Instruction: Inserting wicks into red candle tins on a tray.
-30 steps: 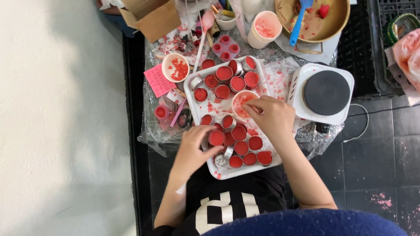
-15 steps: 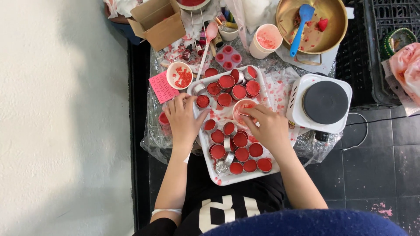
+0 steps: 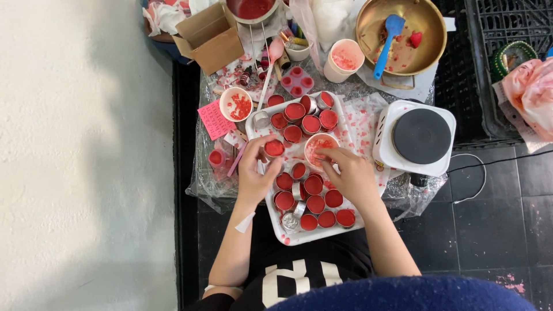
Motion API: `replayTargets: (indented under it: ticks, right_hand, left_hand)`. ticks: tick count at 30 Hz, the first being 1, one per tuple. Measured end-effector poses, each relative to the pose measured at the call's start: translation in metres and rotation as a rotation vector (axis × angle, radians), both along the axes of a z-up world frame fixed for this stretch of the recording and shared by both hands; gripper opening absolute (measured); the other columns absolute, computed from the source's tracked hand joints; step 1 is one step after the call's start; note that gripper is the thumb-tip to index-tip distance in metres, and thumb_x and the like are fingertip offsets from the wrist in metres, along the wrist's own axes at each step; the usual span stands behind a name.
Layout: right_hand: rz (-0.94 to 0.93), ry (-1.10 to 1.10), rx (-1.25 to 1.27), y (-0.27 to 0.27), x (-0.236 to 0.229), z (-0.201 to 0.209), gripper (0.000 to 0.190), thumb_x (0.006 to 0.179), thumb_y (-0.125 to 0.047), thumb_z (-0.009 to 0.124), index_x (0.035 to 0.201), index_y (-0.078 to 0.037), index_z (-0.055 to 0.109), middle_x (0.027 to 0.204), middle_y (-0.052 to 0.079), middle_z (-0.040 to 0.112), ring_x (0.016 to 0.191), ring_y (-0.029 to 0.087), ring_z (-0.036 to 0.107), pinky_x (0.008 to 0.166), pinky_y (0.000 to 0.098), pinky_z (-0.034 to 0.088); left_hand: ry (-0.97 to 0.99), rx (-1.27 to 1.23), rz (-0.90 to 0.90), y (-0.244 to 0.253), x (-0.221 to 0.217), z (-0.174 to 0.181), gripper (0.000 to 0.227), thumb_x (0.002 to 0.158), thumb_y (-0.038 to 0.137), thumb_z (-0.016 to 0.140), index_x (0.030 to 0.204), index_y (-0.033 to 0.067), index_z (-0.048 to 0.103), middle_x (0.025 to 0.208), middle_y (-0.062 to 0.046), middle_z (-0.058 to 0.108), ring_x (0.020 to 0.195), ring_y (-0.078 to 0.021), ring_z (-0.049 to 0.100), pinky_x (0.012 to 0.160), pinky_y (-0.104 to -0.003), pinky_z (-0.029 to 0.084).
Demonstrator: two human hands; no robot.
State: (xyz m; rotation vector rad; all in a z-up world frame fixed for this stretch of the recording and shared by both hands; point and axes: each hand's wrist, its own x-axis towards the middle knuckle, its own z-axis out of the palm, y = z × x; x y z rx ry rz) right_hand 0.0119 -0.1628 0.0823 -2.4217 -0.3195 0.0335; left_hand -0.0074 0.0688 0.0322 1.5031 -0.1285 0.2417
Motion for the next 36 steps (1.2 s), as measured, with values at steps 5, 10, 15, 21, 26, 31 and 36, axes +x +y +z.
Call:
replayTargets:
  ticks: [5, 10, 15, 21, 26, 31, 36]
  right_hand:
    - [0.068, -0.065, 0.092, -0.006, -0.002, -0.007, 0.02, 0.088, -0.014, 0.074, 0.107, -0.011, 0.076, 0.098, 0.006, 0.076, 0.074, 0.022, 0.072, 0.064, 0.0338, 0.054]
    - [0.043, -0.026, 0.122, -0.005, -0.006, 0.006, 0.02, 0.088, -0.013, 0.074, 0.108, -0.013, 0.077, 0.093, 0.006, 0.076, 0.069, 0.018, 0.07, 0.059, 0.0315, 0.051]
    - [-0.072, -0.002, 0.283, -0.007, -0.008, 0.006, 0.025, 0.092, -0.009, 0.071, 0.116, -0.003, 0.068, 0.091, 0.006, 0.069, 0.063, 0.014, 0.053, 0.057, 0.0276, 0.044]
    - [-0.109, 0.01, 0.507, -0.014, -0.014, -0.044, 0.016, 0.102, -0.001, 0.063, 0.117, 0.0, 0.064, 0.088, 0.004, 0.068, 0.074, 0.007, 0.059, 0.065, 0.0225, 0.048]
    - [-0.138, 0.13, 0.657, -0.012, -0.015, -0.047, 0.017, 0.1, -0.001, 0.064, 0.117, 0.0, 0.066, 0.085, 0.001, 0.071, 0.073, 0.001, 0.063, 0.06, 0.0178, 0.046]
    - [-0.171, 0.226, 0.799, -0.013, -0.016, -0.05, 0.016, 0.101, 0.0, 0.064, 0.117, 0.002, 0.067, 0.089, -0.001, 0.072, 0.075, -0.002, 0.064, 0.055, 0.0154, 0.042]
    - [-0.23, 0.182, 0.744, -0.008, -0.015, -0.041, 0.018, 0.099, -0.001, 0.064, 0.115, 0.0, 0.072, 0.086, -0.005, 0.073, 0.059, -0.005, 0.046, 0.048, 0.0164, 0.031]
  left_hand:
    - [0.084, 0.276, 0.007, -0.02, 0.001, 0.018, 0.049, 0.096, 0.027, 0.073, 0.14, 0.0112, 0.061, 0.11, -0.001, 0.062, 0.08, -0.0072, 0.056, 0.071, -0.024, 0.051]
    - [0.112, 0.518, -0.121, -0.036, 0.004, 0.024, 0.064, 0.095, 0.04, 0.075, 0.152, 0.0153, 0.059, 0.098, 0.002, 0.062, 0.073, -0.01, 0.054, 0.074, -0.026, 0.05]
    - [-0.126, 0.638, -0.015, -0.047, 0.01, 0.042, 0.049, 0.088, 0.035, 0.082, 0.128, 0.0113, 0.066, 0.104, -0.003, 0.06, 0.086, -0.0163, 0.061, 0.086, -0.037, 0.046]
    - [-0.014, 0.42, -0.037, -0.053, 0.016, 0.019, 0.05, 0.087, 0.033, 0.083, 0.119, 0.0047, 0.059, 0.114, -0.011, 0.049, 0.097, -0.0242, 0.058, 0.077, -0.032, 0.056]
    - [-0.003, 0.365, -0.133, -0.058, 0.017, 0.004, 0.043, 0.096, 0.031, 0.076, 0.125, 0.0054, 0.058, 0.123, -0.01, 0.064, 0.111, -0.0213, 0.067, 0.09, -0.034, 0.057]
    - [0.06, 0.344, -0.227, -0.063, 0.013, 0.018, 0.045, 0.098, 0.022, 0.073, 0.136, 0.0048, 0.058, 0.132, -0.011, 0.066, 0.116, -0.0179, 0.069, 0.091, -0.033, 0.058]
    - [0.126, 0.042, -0.332, -0.065, 0.011, 0.016, 0.055, 0.105, 0.006, 0.054, 0.156, 0.0056, 0.034, 0.144, -0.013, 0.047, 0.12, -0.0212, 0.062, 0.1, -0.032, 0.055]
